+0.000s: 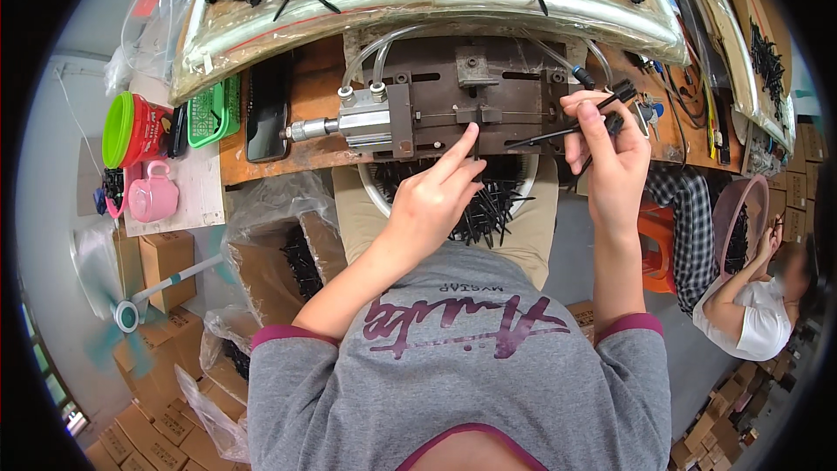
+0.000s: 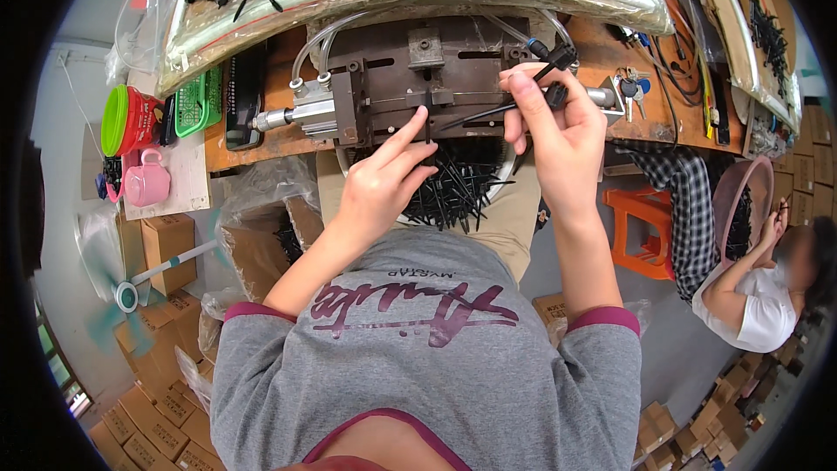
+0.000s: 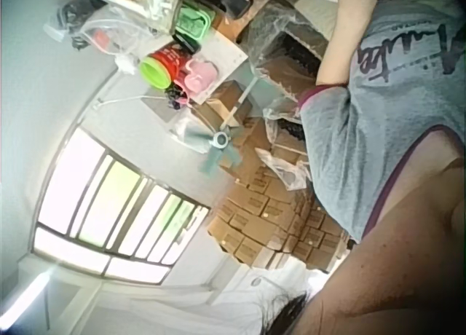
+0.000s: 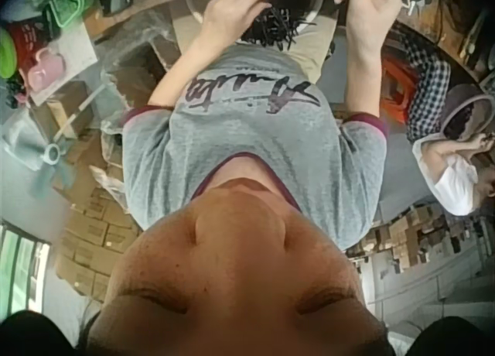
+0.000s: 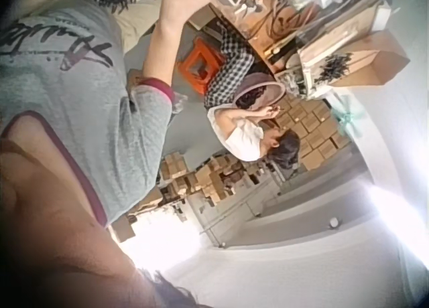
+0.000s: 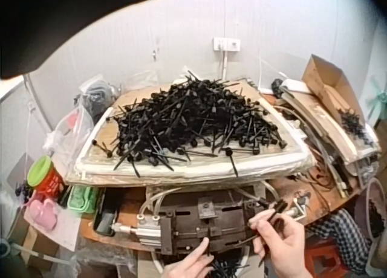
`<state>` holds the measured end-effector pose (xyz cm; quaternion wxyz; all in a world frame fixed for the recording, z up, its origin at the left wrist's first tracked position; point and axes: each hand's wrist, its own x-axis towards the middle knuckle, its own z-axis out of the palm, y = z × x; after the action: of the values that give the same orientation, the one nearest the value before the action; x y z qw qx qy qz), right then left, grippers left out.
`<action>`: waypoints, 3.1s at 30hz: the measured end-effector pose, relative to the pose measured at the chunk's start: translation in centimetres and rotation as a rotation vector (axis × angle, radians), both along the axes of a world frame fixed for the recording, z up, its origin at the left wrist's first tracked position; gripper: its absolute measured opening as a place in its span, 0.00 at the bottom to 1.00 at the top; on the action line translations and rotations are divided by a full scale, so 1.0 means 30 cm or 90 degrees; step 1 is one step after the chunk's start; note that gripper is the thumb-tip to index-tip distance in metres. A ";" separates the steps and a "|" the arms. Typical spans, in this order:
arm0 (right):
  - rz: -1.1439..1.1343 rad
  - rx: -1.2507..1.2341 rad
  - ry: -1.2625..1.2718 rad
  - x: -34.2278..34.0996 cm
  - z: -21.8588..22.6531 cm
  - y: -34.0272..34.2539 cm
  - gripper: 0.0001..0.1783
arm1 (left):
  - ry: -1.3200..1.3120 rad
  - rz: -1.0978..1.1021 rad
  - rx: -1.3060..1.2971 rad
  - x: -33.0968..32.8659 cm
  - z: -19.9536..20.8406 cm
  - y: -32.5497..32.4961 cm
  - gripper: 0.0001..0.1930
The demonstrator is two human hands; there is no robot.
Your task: Manually assemble small black plastic components using a pneumatic jig.
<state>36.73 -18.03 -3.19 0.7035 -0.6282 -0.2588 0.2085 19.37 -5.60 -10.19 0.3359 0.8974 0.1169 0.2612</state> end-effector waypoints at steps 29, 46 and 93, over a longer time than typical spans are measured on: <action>0.012 -0.090 -0.950 -0.025 -0.078 0.016 0.25 | -0.148 -0.114 -0.389 0.028 0.166 -0.007 0.24; -0.082 -0.086 -0.313 -0.059 -0.075 -0.006 0.17 | 0.017 0.037 0.235 0.072 0.028 0.026 0.12; 0.029 0.147 0.030 -0.095 -0.043 -0.044 0.14 | -0.950 -0.484 -0.044 -0.136 0.534 -0.003 0.15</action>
<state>33.88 -19.34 -4.48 0.7720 -0.5320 -0.2785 0.2083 15.30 -5.70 5.83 0.4177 0.4565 -0.4384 0.6519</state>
